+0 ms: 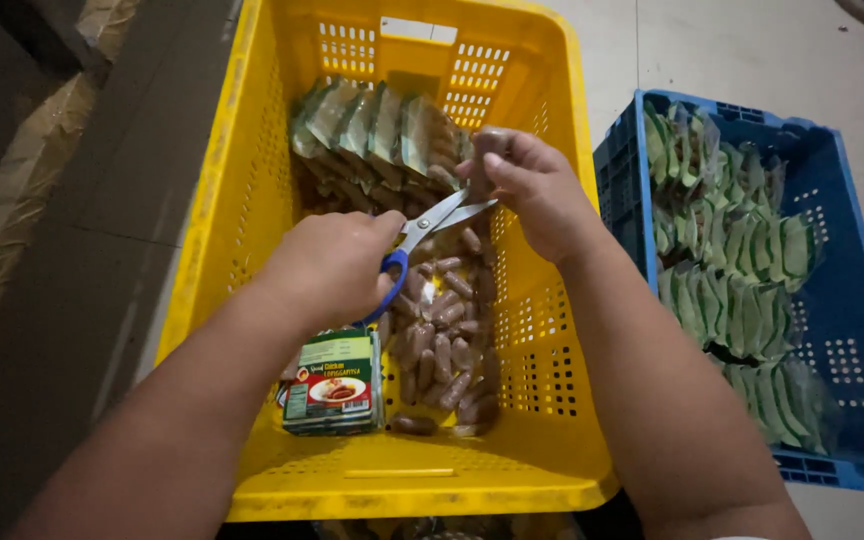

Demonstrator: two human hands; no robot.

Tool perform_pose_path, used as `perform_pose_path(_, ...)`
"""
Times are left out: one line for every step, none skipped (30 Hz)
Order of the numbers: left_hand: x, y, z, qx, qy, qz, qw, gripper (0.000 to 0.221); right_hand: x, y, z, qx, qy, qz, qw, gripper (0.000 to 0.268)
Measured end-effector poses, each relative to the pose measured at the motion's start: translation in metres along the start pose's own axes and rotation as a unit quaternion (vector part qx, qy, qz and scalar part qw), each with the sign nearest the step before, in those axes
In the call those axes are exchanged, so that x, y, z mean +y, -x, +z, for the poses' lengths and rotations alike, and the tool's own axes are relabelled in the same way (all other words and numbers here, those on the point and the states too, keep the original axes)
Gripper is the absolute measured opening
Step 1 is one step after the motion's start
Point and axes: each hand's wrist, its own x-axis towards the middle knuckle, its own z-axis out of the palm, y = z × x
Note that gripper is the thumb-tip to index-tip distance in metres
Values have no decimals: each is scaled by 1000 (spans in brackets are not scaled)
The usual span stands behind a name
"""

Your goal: Manually packing small sausages into plastic bags and using scissors to trim or separate the bags.

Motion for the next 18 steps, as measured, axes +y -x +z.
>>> perform_pose_path(-1,-1,6,-2,0,0,1000,39,-2,2,4,1,-1,1,1000,26)
perform_pose_path(-3,-2,12,13,-24,9,1000,38,-4,4,8,-12,4,-6,1000,26)
perform_pose_path(-4,-2,17,28,-47,18,998,38,-6,6,13,-25,8,-14,1000,27)
perform_pose_path(-5,-3,21,27,-47,19,998,38,-4,7,14,-24,7,-13,1000,27)
perform_pose_path(-5,-3,24,45,-69,28,996,37,-3,8,15,-34,-6,-11,999,27)
perform_pose_path(-6,-3,28,64,-91,36,993,35,-3,8,16,-43,-18,-10,999,28)
perform_pose_path(-4,-1,21,64,-92,37,993,35,1,5,12,-43,-19,-10,999,28)
perform_pose_path(-3,1,15,28,-37,25,999,35,5,2,8,-48,-11,-5,999,29)
perform_pose_path(-2,3,9,-9,19,13,1000,36,8,-2,4,-53,-4,-1,999,29)
perform_pose_path(1,8,-4,-8,18,13,1000,36,0,1,6,-53,-4,-2,999,29)
perform_pose_path(4,14,-17,-19,107,-6,994,38,-8,5,8,-69,-30,17,997,39)
perform_pose_path(7,20,-30,-31,195,-24,980,43,-16,9,10,-86,-57,35,994,49)
perform_pose_path(4,20,-29,-30,195,-24,980,43,-24,14,17,-86,-57,34,994,49)
perform_pose_path(1,21,-29,-9,262,-24,965,45,-32,19,23,-123,-29,8,992,56)
perform_pose_path(-2,21,-30,12,328,-24,944,47,-40,24,30,-161,0,-19,987,64)
perform_pose_path(-6,20,-28,12,327,-23,945,47,-27,22,25,-160,0,-20,987,64)
perform_pose_path(-10,20,-26,43,424,-23,905,51,-14,21,20,-168,68,7,983,59)
perform_pose_path(-15,20,-24,73,516,-23,853,54,-1,19,15,-175,136,34,974,55)
